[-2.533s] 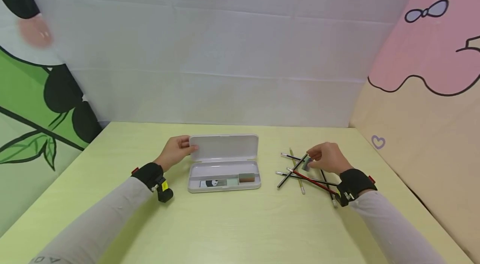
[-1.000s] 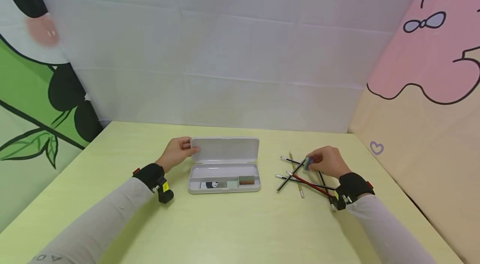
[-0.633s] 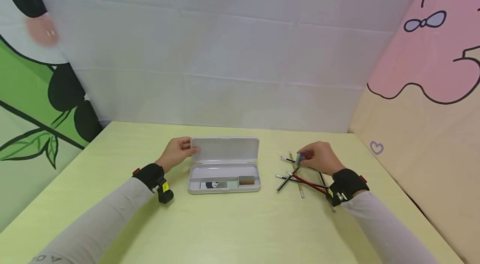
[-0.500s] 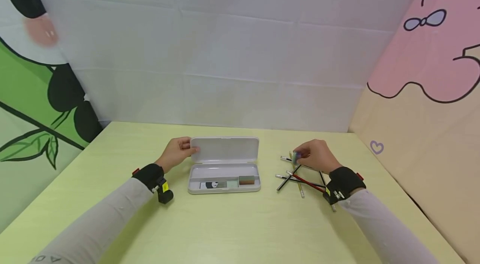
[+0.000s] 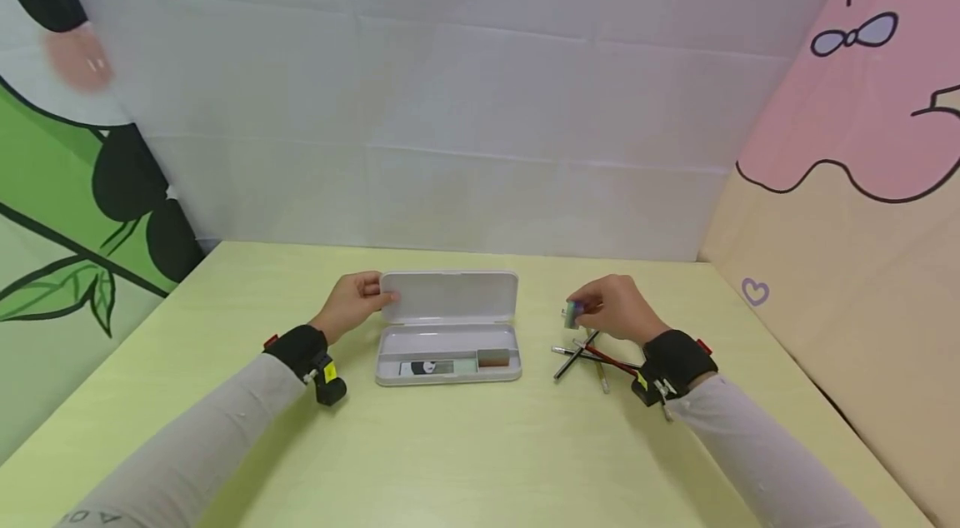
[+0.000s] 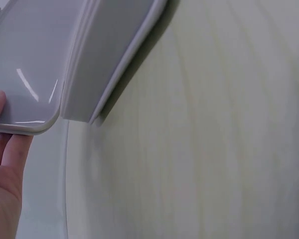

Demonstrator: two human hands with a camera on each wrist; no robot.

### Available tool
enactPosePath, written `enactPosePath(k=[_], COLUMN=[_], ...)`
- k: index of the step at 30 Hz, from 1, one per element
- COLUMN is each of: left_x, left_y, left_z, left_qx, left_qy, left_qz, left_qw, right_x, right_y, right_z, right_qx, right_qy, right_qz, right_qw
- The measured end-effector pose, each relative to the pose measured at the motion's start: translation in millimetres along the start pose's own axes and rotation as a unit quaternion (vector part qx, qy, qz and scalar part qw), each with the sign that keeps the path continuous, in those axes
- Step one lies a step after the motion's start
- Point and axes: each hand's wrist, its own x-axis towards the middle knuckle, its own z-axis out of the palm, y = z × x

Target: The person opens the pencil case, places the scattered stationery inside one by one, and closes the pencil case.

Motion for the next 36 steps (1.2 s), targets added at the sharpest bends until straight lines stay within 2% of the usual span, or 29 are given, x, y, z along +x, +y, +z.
enactPosePath(k=[18, 29, 36], left_x=[0.8, 1.8, 2.0], left_y=[2.3, -1.7, -2.7], left_z=[-2.4, 0.1, 1.0], left_qx=[0.003, 0.013, 0.014], left_qy=[0.001, 0.002, 0.003], left_qz=[0.007, 0.013, 0.02], left_qw=[1.0, 0.9998, 0.9997], right_x=[8.8, 6.9, 7.7], right_y=[-33, -44, -49], right_z=[7, 11, 18], right_qx=[0.005, 0.019, 0.029], right_qy=[-0.01, -0.02, -0.026], right_qz=[-0.026, -0.017, -0.037], right_qw=[0.9996, 0.9995, 0.9985])
